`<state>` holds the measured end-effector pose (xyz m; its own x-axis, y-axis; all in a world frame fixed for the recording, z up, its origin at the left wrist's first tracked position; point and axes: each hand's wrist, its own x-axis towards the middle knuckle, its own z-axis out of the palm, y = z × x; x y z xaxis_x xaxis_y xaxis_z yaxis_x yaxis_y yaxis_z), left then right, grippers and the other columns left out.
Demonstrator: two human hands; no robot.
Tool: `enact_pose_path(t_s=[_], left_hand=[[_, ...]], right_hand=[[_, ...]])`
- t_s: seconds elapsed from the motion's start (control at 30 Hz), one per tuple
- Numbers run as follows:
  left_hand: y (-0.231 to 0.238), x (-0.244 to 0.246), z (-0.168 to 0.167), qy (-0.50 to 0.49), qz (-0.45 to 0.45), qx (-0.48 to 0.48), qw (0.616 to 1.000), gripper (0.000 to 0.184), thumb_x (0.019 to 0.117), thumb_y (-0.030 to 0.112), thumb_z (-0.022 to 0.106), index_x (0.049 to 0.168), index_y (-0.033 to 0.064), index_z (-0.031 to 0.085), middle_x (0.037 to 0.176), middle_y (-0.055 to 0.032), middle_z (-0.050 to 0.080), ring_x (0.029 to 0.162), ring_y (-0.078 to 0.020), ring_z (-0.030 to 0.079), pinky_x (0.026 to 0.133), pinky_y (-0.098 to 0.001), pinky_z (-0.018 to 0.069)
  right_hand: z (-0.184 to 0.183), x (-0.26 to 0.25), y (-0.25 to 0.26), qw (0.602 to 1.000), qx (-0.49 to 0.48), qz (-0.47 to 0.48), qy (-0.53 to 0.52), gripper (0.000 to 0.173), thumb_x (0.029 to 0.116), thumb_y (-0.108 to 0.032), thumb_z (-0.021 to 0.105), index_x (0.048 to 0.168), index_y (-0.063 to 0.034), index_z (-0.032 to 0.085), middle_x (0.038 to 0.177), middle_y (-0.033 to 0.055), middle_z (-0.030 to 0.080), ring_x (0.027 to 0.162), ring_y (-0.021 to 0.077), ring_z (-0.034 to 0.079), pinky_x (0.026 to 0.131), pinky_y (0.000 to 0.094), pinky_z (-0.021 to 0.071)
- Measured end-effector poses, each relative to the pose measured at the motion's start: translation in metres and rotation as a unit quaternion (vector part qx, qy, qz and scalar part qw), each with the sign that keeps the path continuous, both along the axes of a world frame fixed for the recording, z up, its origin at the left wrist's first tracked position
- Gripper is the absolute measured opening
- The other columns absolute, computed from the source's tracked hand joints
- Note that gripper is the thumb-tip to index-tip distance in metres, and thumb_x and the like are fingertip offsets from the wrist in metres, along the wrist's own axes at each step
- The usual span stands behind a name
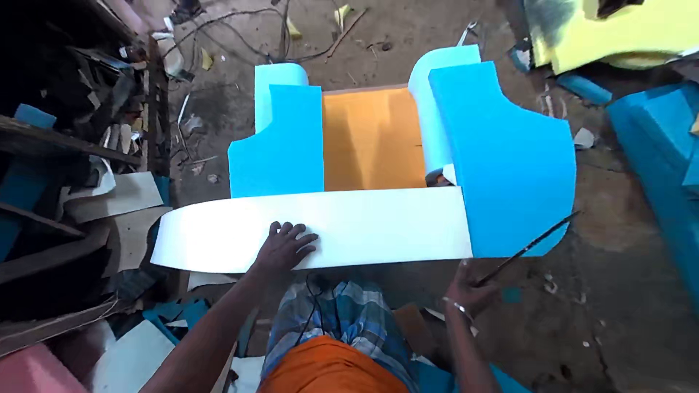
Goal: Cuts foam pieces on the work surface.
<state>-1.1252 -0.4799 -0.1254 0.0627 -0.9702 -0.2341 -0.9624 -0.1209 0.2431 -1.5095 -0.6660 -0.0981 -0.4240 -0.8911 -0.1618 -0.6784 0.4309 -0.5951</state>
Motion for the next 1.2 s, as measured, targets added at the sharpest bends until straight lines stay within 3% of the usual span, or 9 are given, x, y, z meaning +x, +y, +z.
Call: enact_pose_path(t_s=[0.1, 0.17, 0.23, 0.3, 0.4, 0.5, 0.7, 0.97, 1.2], left_hand=[[-0.023, 0.026, -0.006, 0.062, 0.013, -0.032, 0.997, 0.040, 0.1061, 0.042, 0.049, 0.136, 0.0192, 0.064, 0.123, -0.0082, 0.069, 0.111, -0.0298, 0.066, 0.091, -0.0528, 0.0536], [-0.037, 0.034, -0.010, 0.095, 0.060, -0.035, 0.993, 0.045, 0.1059, 0.042, 0.052, 0.139, 0.0135, 0.061, 0.125, -0.0133, 0.067, 0.109, -0.0324, 0.069, 0.088, -0.0532, 0.0579], [-0.045, 0.038, -0.018, 0.081, 0.082, -0.065, 0.991, 0.043, 0.1060, 0.042, 0.051, 0.136, 0.0147, 0.064, 0.124, -0.0128, 0.067, 0.102, -0.0320, 0.071, 0.081, -0.0517, 0.0602], [-0.042, 0.038, -0.035, 0.029, 0.075, -0.129, 0.988, 0.042, 0.1057, 0.045, 0.049, 0.132, 0.0187, 0.068, 0.127, -0.0092, 0.067, 0.109, -0.0294, 0.066, 0.091, -0.0495, 0.0545], [-0.043, 0.043, -0.053, -0.014, 0.078, -0.109, 0.991, 0.060, 0.1045, 0.059, 0.033, 0.153, 0.0269, 0.049, 0.161, -0.0018, 0.042, 0.147, -0.0249, 0.039, 0.121, -0.0502, 0.0280], [-0.050, 0.046, -0.056, 0.000, 0.097, -0.087, 0.991, 0.076, 0.1004, 0.066, 0.029, 0.162, 0.0206, 0.034, 0.169, -0.0058, 0.027, 0.158, -0.0287, 0.018, 0.127, -0.0566, 0.0087], [-0.048, 0.045, -0.053, 0.028, 0.101, -0.082, 0.991, 0.068, 0.1018, 0.059, 0.028, 0.160, 0.0245, 0.037, 0.152, -0.0082, 0.051, 0.143, -0.0280, 0.044, 0.122, -0.0545, 0.0213], [-0.050, 0.048, -0.056, 0.018, 0.090, -0.092, 0.991, 0.060, 0.1024, 0.054, 0.028, 0.158, 0.0352, 0.041, 0.145, -0.0082, 0.056, 0.135, -0.0281, 0.050, 0.117, -0.0531, 0.0272], [-0.048, 0.046, -0.060, 0.011, 0.084, -0.113, 0.990, 0.060, 0.1035, 0.050, 0.028, 0.157, 0.0284, 0.043, 0.142, -0.0110, 0.057, 0.134, -0.0294, 0.050, 0.117, -0.0536, 0.0273]], right_hand=[[0.033, 0.040, 0.036, 0.981, 0.079, 0.086, -0.156, 0.048, 0.1100, -0.040, 0.040, 0.126, 0.0022, 0.058, 0.088, 0.0086, 0.059, 0.073, 0.0147, 0.055, 0.068, 0.0340, 0.0497], [0.048, 0.073, 0.053, 0.940, 0.098, 0.121, -0.303, 0.037, 0.1104, -0.034, 0.036, 0.116, -0.0049, 0.057, 0.075, -0.0061, 0.054, 0.057, 0.0011, 0.048, 0.051, 0.0191, 0.0433], [0.063, 0.110, 0.064, 0.911, 0.054, 0.191, -0.362, 0.031, 0.1010, -0.021, 0.055, 0.122, 0.0019, 0.055, 0.086, 0.0008, 0.062, 0.070, 0.0064, 0.060, 0.064, 0.0247, 0.0538], [0.068, 0.149, 0.074, 0.916, 0.022, 0.264, -0.301, 0.038, 0.0929, -0.021, 0.070, 0.120, 0.0024, 0.057, 0.090, 0.0050, 0.069, 0.076, 0.0108, 0.068, 0.069, 0.0302, 0.0603], [0.052, 0.197, 0.092, 0.934, 0.060, 0.323, -0.140, 0.035, 0.0965, -0.031, 0.066, 0.117, -0.0033, 0.063, 0.082, 0.0041, 0.069, 0.069, 0.0139, 0.067, 0.067, 0.0366, 0.0596], [0.025, 0.235, 0.104, 0.929, 0.113, 0.336, -0.111, 0.026, 0.1029, -0.021, 0.056, 0.120, -0.0020, 0.059, 0.090, 0.0039, 0.074, 0.073, 0.0146, 0.073, 0.068, 0.0349, 0.0644], [0.003, 0.278, 0.104, 0.905, 0.196, 0.378, 0.024, 0.037, 0.1077, -0.021, 0.046, 0.140, -0.0030, 0.049, 0.087, 0.0098, 0.073, 0.075, 0.0256, 0.072, 0.075, 0.0461, 0.0609], [0.015, 0.320, 0.091, 0.856, 0.278, 0.393, 0.188, 0.040, 0.1099, -0.026, 0.040, 0.146, -0.0094, 0.043, 0.098, 0.0145, 0.072, 0.092, 0.0328, 0.073, 0.082, 0.0479, 0.0585], [0.016, 0.335, 0.091, 0.840, 0.302, 0.396, 0.216, 0.043, 0.1092, -0.025, 0.042, 0.149, -0.0098, 0.041, 0.105, 0.0161, 0.071, 0.090, 0.0330, 0.073, 0.077, 0.0465, 0.0594]])
